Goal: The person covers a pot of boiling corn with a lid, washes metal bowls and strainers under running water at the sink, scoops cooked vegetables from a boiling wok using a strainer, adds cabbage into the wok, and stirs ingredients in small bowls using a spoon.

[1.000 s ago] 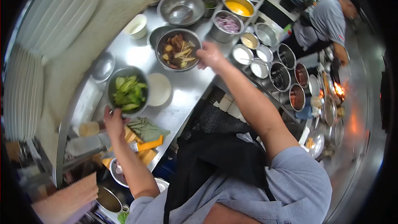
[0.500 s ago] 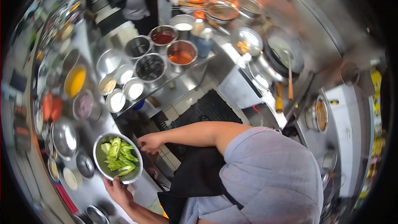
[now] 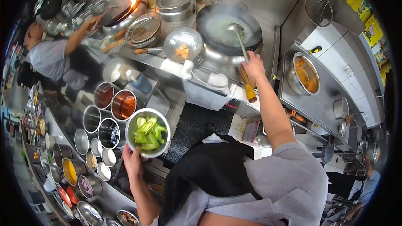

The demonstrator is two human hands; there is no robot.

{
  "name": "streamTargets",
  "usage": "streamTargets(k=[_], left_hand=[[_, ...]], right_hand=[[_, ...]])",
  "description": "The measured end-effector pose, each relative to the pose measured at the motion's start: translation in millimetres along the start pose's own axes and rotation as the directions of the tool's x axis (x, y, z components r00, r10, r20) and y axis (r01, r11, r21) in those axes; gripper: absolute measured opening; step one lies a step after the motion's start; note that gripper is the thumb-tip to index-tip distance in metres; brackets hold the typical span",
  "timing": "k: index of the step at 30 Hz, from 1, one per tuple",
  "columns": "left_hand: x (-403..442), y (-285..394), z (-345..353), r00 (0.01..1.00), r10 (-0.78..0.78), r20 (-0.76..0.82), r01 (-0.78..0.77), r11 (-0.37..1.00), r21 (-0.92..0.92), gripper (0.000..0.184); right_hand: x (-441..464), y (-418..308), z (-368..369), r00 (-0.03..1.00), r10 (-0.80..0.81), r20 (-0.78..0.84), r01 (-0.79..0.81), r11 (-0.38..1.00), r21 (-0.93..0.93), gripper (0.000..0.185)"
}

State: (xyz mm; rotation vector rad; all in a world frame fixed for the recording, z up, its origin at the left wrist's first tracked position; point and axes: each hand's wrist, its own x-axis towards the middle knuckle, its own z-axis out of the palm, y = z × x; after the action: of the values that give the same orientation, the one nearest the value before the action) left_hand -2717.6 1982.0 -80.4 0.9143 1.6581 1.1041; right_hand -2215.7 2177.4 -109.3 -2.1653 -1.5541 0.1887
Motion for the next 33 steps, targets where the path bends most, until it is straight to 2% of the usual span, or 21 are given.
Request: streamTargets(k=[2,3,5,7,8,9,10,11,13,15,16,19,21,23,25,26,27,29,31,32,33], left_hand=[[44,-1,46,0.996,0.008,0.092,-0.005,1.0,-0.03,0.016],[66,-2,69,0.991,0.039,0.131,-0.031,0.998,-0.06,0.015],[100,4,113,0.986,0.029,0.162,-0.018,0.998,-0.066,0.012],[119,21,148,0.98,0.03,0.199,-0.029,1.0,-0.01,0.011],[126,28,162,0.979,0.054,0.198,-0.042,0.997,-0.065,0.011],[133,35,174,0.978,0.076,0.192,-0.054,0.991,-0.119,0.012],[135,47,183,0.986,0.045,0.16,-0.029,0.994,-0.104,0.012],[142,48,187,0.985,0.038,0.166,-0.022,0.995,-0.095,0.012],[163,42,185,0.977,0.034,0.209,-0.008,0.992,-0.127,0.012],[177,36,183,0.977,0.031,0.213,-0.011,0.996,-0.092,0.011],[182,36,184,0.981,0.024,0.192,0.001,0.991,-0.131,0.011],[203,25,176,0.983,0.005,0.184,0.031,0.982,-0.189,0.011],[212,23,170,0.979,-0.036,0.202,0.058,0.993,-0.101,0.01],[223,17,168,0.971,-0.086,0.223,0.11,0.989,-0.098,0.01],[233,17,169,0.951,-0.111,0.29,0.15,0.982,-0.116,0.01],[234,21,172,0.952,-0.124,0.28,0.155,0.984,-0.092,0.01],[235,28,178,0.952,-0.119,0.282,0.142,0.988,-0.064,0.011],[245,22,180,0.943,-0.045,0.331,0.061,0.997,-0.04,0.011],[261,18,187,0.91,0.112,0.398,-0.115,0.993,-0.017,0.019],[272,8,187,0.895,0.165,0.414,-0.167,0.985,-0.032,0.022],[285,1,189,0.886,0.195,0.422,-0.185,0.981,-0.063,0.025]], right_hand=[[5,26,16,0.956,0.277,0.091,-0.261,0.952,-0.159,0.066],[14,66,58,0.951,0.278,0.134,-0.254,0.952,-0.172,0.079],[2,65,43,0.936,0.281,0.211,-0.303,0.95,0.079,0.079],[-3,85,52,0.966,0.239,0.096,-0.255,0.939,0.231,0.078],[-9,91,45,0.962,0.258,0.088,-0.272,0.935,0.229,0.078],[-16,95,38,0.972,0.229,0.049,-0.231,0.908,0.35,0.076],[-21,94,30,0.98,0.199,0.008,-0.18,0.867,0.464,0.075],[-26,93,20,0.978,0.209,0.014,-0.192,0.865,0.463,0.075],[-34,97,1,0.929,0.319,0.189,-0.356,0.623,0.697,0.071],[-41,131,11,0.877,0.439,0.195,-0.436,0.558,0.706,0.069],[-46,132,3,0.884,0.415,0.217,-0.406,0.448,0.797,0.067],[-73,112,6,0.803,0.572,0.165,-0.462,0.423,0.779,0.06],[-100,124,25,0.808,0.572,0.14,-0.475,0.493,0.729,0.062],[-152,192,86,0.887,0.46,-0.04,-0.406,0.818,0.407,0.065],[-181,192,100,0.939,0.279,-0.202,-0.252,0.957,0.146,0.067],[-179,172,91,0.862,0.507,-0.031,-0.5,0.858,0.118,0.07],[-180,152,84,0.697,0.706,0.13,-0.715,0.697,0.048,0.073],[-178,160,96,0.61,0.765,0.208,-0.757,0.64,-0.135,0.08],[-164,184,103,0.628,0.71,0.317,-0.672,0.701,-0.24,0.074],[-142,210,98,0.684,0.498,0.534,-0.379,0.867,-0.323,0.067],[-117,243,80,0.619,0.284,0.732,-0.045,0.944,-0.328,0.061]])
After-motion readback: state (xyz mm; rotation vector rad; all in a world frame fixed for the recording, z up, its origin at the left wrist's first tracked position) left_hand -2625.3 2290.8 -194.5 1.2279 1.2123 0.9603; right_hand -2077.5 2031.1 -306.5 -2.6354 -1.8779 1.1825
